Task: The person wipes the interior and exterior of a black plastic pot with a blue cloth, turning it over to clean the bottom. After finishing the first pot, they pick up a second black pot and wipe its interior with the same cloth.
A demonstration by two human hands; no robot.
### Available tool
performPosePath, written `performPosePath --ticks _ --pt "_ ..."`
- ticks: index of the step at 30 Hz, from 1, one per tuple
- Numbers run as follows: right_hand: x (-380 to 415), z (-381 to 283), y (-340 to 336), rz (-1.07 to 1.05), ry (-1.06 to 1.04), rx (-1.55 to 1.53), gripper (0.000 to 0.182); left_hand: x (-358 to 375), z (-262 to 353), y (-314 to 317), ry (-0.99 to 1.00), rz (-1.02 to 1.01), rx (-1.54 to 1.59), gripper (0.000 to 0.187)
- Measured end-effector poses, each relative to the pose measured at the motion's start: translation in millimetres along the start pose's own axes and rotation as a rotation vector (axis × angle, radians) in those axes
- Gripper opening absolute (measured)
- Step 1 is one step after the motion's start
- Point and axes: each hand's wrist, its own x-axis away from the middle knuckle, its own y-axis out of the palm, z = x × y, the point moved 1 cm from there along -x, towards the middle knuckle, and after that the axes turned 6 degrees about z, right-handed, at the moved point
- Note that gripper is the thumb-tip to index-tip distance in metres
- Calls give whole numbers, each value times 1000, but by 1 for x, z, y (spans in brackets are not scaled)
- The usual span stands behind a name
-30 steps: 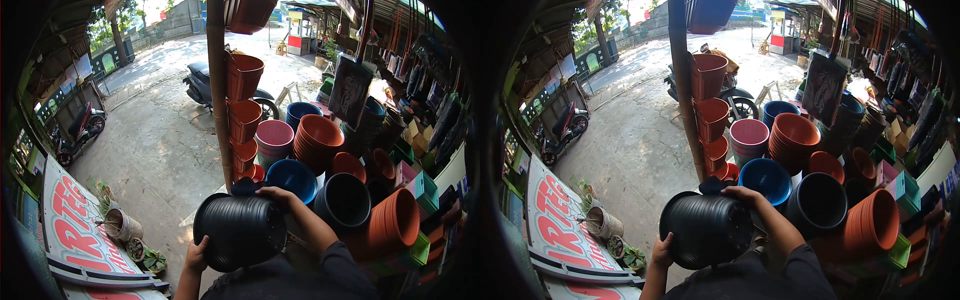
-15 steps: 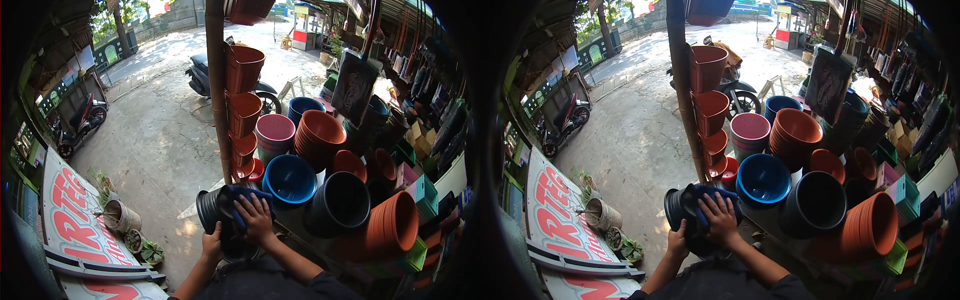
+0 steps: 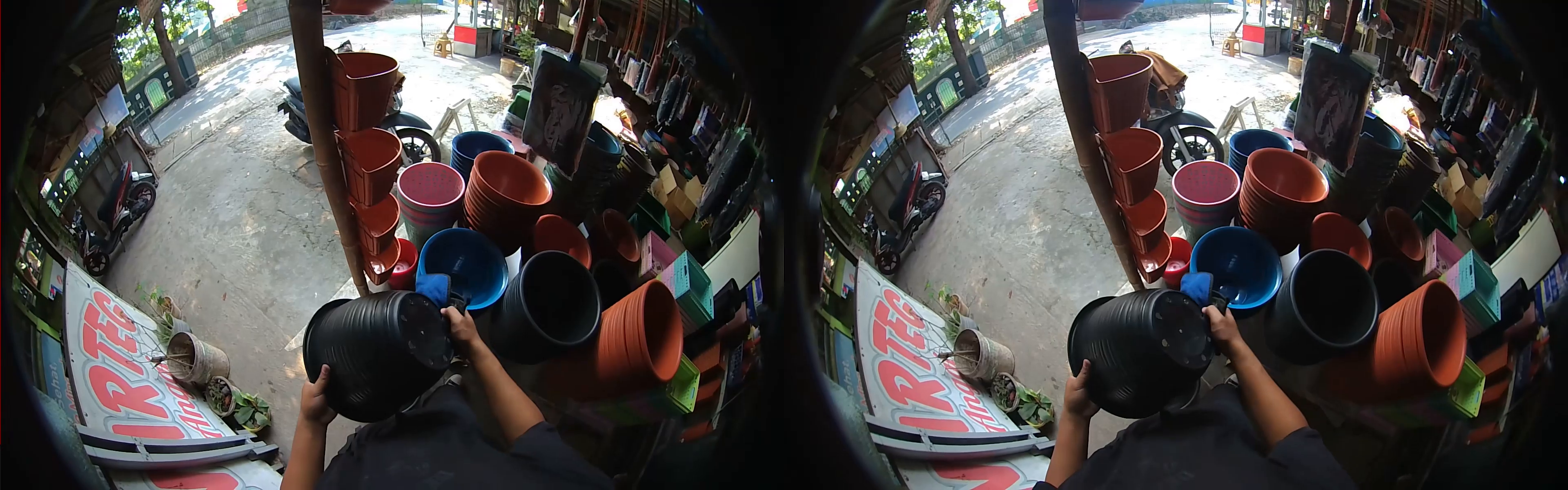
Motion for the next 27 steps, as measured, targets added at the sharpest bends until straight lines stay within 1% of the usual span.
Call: performPosePath --ticks 2,3,4,6,8,9,10,12,13,15,16,18,19,20,21,22,23,24,25,26,27 --pt "2 4 -2 -9 -836 761 32 -4 -4 -2 -14 -5 12 51" --pt "25 -17 13 -136 -766 391 46 -5 -5 -3 -19 -8 27 51" --pt "39 -34 16 -124 -766 385 46 -5 -6 -3 -27 -14 19 51" --pt "61 -56 22 -311 -1107 783 57 -8 -4 -2 -41 -8 79 52" --pt "76 -56 26 -540 -1129 686 60 -13 -3 0 -42 -9 76 52" --pt "88 -51 27 -602 -1030 545 57 -14 -4 0 -34 -3 80 52" --pt "102 -49 25 -598 -1028 546 57 -15 -4 -3 -38 -5 80 52" --pt "122 -47 16 -583 -1024 617 50 -18 -1 -11 18 -45 -3 59" --pt "128 -44 7 -570 -1022 618 50 -19 0 -12 9 -52 -6 59" --pt "138 -36 -23 -591 -769 188 43 -12 1 -8 45 -32 -45 58" --pt "143 -29 -40 -575 -765 192 43 -11 0 -5 29 -38 -45 58" --pt "156 -34 -60 -232 -588 156 39 -11 0 5 29 -43 -16 55" --pt "164 -39 -67 -136 -576 74 39 -12 -4 14 5 -65 -19 55" --pt "172 -58 -67 -96 -588 73 39 -12 -8 24 71 -13 -70 50" --pt "179 -75 -69 -93 -630 151 41 -12 -12 35 137 37 -121 46" --pt "185 -85 -74 -91 -669 231 44 -12 -17 46 111 5 -125 46" --pt "179 -83 -85 -95 -700 382 64 -11 -20 58 162 -65 -343 45" --pt "185 -92 -86 -59 -711 376 64 -10 -20 72 224 -138 -562 45" --pt "192 -106 -81 -3 -764 539 71 -8 -22 90 227 -135 -677 36" --pt "198 -122 -80 54 -812 699 79 -8 -24 108 269 -233 -811 20" --pt "200 -137 -84 83 -825 682 79 -5 -23 131 304 -338 -915 17"
